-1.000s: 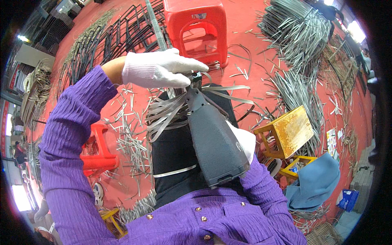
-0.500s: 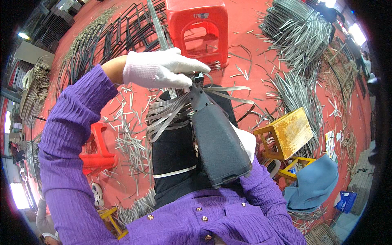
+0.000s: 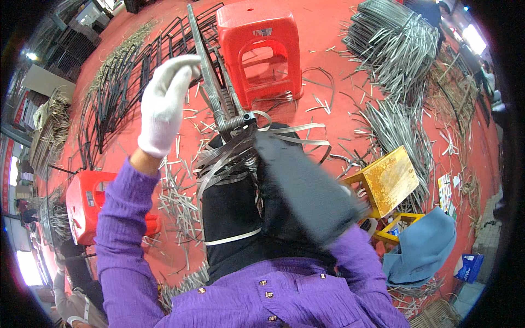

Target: The person assembles a metal chair frame by inserting metal rods into a frame and securing them with a staple gun. They then wrap the frame with a plastic strap, cut the excess with shears, and place the finished unit aside before starting another frame.

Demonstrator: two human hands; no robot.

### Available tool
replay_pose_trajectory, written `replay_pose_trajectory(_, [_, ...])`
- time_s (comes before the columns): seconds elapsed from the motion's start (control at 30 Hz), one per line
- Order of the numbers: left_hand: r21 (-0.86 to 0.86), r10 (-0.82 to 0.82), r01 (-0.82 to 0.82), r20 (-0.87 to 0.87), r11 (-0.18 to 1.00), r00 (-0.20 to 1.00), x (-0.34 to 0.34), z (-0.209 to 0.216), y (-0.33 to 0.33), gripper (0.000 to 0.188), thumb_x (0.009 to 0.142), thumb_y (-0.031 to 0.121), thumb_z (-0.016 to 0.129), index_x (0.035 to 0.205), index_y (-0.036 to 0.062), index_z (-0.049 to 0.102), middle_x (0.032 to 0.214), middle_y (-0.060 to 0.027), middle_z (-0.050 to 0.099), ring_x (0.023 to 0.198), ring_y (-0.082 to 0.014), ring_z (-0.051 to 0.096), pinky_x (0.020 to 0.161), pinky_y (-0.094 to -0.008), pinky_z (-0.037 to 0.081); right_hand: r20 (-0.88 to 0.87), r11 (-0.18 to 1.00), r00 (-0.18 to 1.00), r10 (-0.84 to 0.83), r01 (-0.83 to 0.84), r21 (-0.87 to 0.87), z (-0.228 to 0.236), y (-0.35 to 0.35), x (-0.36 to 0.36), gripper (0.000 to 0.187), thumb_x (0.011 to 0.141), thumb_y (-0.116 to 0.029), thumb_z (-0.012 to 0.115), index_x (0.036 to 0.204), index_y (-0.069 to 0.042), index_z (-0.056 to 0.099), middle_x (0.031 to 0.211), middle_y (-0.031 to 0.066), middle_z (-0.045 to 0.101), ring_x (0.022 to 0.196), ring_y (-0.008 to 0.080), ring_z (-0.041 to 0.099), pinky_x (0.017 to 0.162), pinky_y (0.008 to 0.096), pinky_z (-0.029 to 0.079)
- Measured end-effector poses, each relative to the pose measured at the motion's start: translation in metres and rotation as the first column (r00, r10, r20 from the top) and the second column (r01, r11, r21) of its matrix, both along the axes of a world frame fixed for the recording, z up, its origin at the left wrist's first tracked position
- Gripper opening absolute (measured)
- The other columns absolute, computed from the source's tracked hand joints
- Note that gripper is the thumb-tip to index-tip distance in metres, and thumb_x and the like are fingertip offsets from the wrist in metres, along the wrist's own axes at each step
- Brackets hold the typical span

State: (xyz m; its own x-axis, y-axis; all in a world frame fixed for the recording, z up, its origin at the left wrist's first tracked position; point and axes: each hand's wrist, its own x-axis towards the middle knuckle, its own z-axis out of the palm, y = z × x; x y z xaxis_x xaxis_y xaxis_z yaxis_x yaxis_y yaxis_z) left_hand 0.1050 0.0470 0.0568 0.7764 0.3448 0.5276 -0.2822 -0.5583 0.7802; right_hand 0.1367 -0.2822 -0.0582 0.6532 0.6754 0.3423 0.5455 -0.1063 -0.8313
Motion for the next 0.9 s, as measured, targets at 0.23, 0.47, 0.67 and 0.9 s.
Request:
replay_pose_trajectory(0.23, [0.372,0.26,-0.241,0.001,0.896,0.966,-0.051,-0.047,-0.042,0.015,0.086,0.004,0.066,0.1,0.0028,0.069,0.103,-0.0123,0.064,0.103,-0.0244,0.059,0.094,-0.0351,0.045,-0.34,0.795,0.765,-0.548,0.348,-0.497,-0.012,-0.155,0.109,0.014,0.084,-0.015,0.065,0.091,-0.004,0.068,0.059,0.0002,0.056,0.046,0.0082,0.049,0.045,0.0277,0.037])
replay_pose_trajectory(0.47, [0.096,0.331,-0.327,-0.02,0.94,0.944,-0.052,-0.066,-0.056,0.008,0.095,0.001,0.056,0.102,0.0016,0.06,0.112,-0.0056,0.049,0.095,-0.0099,0.052,0.08,-0.0233,0.046,0.539,-0.04,0.522,-0.661,0.693,-0.72,-0.155,-0.246,0.156,0.072,0.085,-0.048,0.066,0.147,-0.022,0.042,0.097,0.0181,0.07,0.084,0.0389,0.068,0.074,0.0494,0.053])
replay_pose_trajectory(0.67, [0.144,0.425,-0.411,-0.082,0.9,0.901,-0.059,-0.075,-0.052,0.011,0.095,0.011,0.051,0.1,0.0019,0.054,0.113,-0.0092,0.048,0.107,-0.0188,0.047,0.099,-0.0316,0.035,0.622,0.349,0.395,-0.676,0.915,-0.202,-0.189,-0.207,0.126,0.039,0.081,-0.011,0.069,0.12,-0.007,0.066,0.09,0.0143,0.065,0.089,0.0319,0.061,0.085,0.0434,0.048])
replay_pose_trajectory(0.9, [0.104,0.473,-0.471,0.009,0.876,0.881,-0.063,-0.092,-0.057,0.024,0.092,0.029,0.055,0.098,0.0074,0.047,0.11,-0.0116,0.043,0.106,-0.0237,0.044,0.099,-0.0383,0.034,-0.137,0.58,0.614,-0.777,0.615,-0.534,-0.343,-0.047,0.139,0.069,0.081,-0.034,0.073,0.135,0.002,0.052,0.13,0.0251,0.056,0.123,0.0383,0.051,0.109,0.0432,0.037])
